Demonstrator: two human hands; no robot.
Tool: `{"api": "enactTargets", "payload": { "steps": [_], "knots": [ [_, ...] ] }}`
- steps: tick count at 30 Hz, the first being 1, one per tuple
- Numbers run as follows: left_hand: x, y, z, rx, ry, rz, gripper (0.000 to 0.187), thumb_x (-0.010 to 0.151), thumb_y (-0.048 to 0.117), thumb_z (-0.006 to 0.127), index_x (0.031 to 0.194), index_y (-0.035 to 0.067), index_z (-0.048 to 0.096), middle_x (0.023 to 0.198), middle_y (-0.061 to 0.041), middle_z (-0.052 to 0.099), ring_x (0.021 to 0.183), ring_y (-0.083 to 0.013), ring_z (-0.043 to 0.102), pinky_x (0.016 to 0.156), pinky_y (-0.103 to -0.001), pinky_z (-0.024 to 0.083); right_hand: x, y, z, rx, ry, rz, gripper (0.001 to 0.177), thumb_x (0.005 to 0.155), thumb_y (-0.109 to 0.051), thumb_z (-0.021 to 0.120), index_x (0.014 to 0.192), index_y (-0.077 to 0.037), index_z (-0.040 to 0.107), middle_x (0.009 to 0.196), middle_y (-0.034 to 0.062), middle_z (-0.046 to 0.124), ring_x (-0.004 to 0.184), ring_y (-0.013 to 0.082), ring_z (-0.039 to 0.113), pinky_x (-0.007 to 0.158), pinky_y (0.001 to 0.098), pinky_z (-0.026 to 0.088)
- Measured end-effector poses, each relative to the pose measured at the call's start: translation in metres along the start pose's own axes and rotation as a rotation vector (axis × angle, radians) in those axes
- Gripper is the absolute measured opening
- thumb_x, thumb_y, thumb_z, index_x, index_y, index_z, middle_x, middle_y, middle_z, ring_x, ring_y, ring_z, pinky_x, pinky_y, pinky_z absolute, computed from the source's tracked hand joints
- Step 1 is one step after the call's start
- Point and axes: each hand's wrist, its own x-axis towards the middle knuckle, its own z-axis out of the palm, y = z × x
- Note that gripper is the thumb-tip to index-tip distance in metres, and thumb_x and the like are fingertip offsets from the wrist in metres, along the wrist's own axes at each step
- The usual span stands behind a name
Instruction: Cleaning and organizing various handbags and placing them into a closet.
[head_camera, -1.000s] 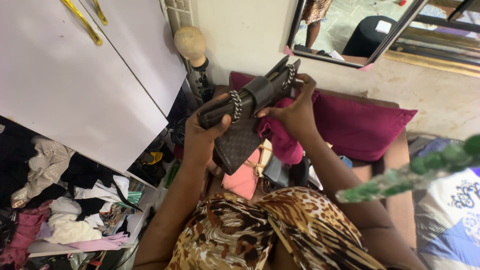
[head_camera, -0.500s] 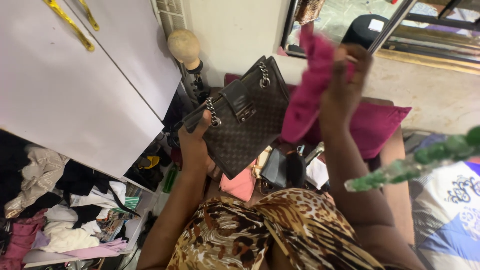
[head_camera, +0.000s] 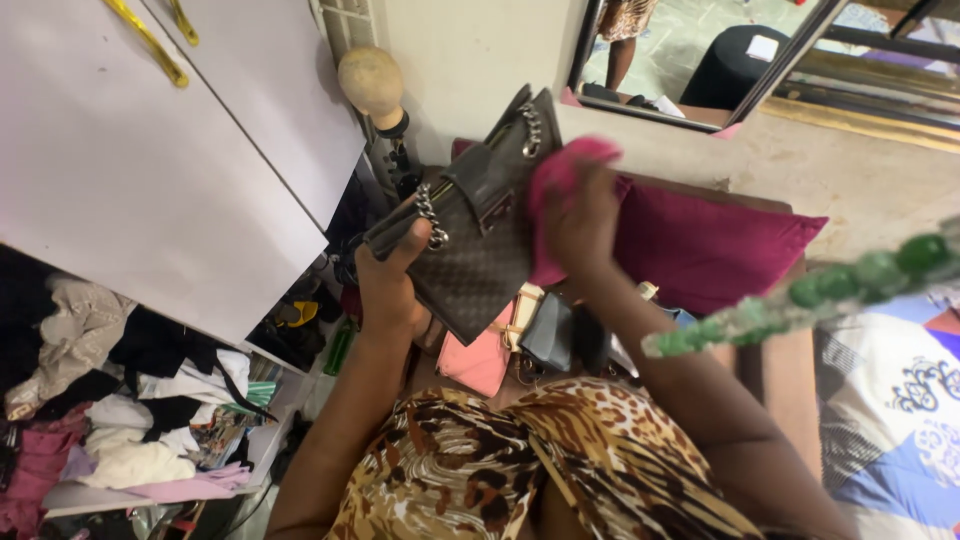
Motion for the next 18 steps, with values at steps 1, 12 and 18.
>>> {"api": "enactTargets", "payload": {
  "steps": [1, 12, 18],
  "knots": [
    [-0.002, 0.0, 0.002, 0.0, 0.003, 0.0, 0.048, 0.087, 0.018, 0.083, 0.127, -0.007, 0.071, 0.11, -0.009, 0.074, 0.098, -0.0158, 0.068, 0.089, -0.03, 0.054, 0.012, 0.007, -0.003, 0.001, -0.003, 0.0, 0.023, 0.103, -0.016, 0.059, 0.12, 0.0, 0.055, 0.105, 0.0206, 0.067, 0.099, 0.043, 0.069, 0.085, 0.0467, 0.055],
    [-0.005, -0.002, -0.004, 0.022, -0.11, -0.075, 0.045, 0.083, 0.018, 0.085, 0.12, -0.006, 0.074, 0.104, -0.007, 0.075, 0.093, -0.0153, 0.07, 0.085, -0.03, 0.055, 0.084, 0.071, -0.047, 0.869, -0.224, 0.164, 0.032, 0.114, -0.032, 0.063, 0.133, -0.007, 0.063, 0.115, 0.0017, 0.068, 0.101, 0.0105, 0.062, 0.093, 0.0262, 0.053],
    [0.009, 0.005, -0.007, -0.008, 0.193, 0.092, 0.036, 0.086, 0.016, 0.082, 0.113, -0.005, 0.072, 0.101, -0.009, 0.074, 0.087, -0.0193, 0.071, 0.084, -0.033, 0.057, 0.013, 0.197, -0.034, 0.034, -0.261, 0.151, 0.043, 0.112, -0.039, 0.054, 0.139, -0.005, 0.061, 0.122, 0.0063, 0.067, 0.11, 0.0177, 0.064, 0.093, 0.0296, 0.054]
  ]
}}
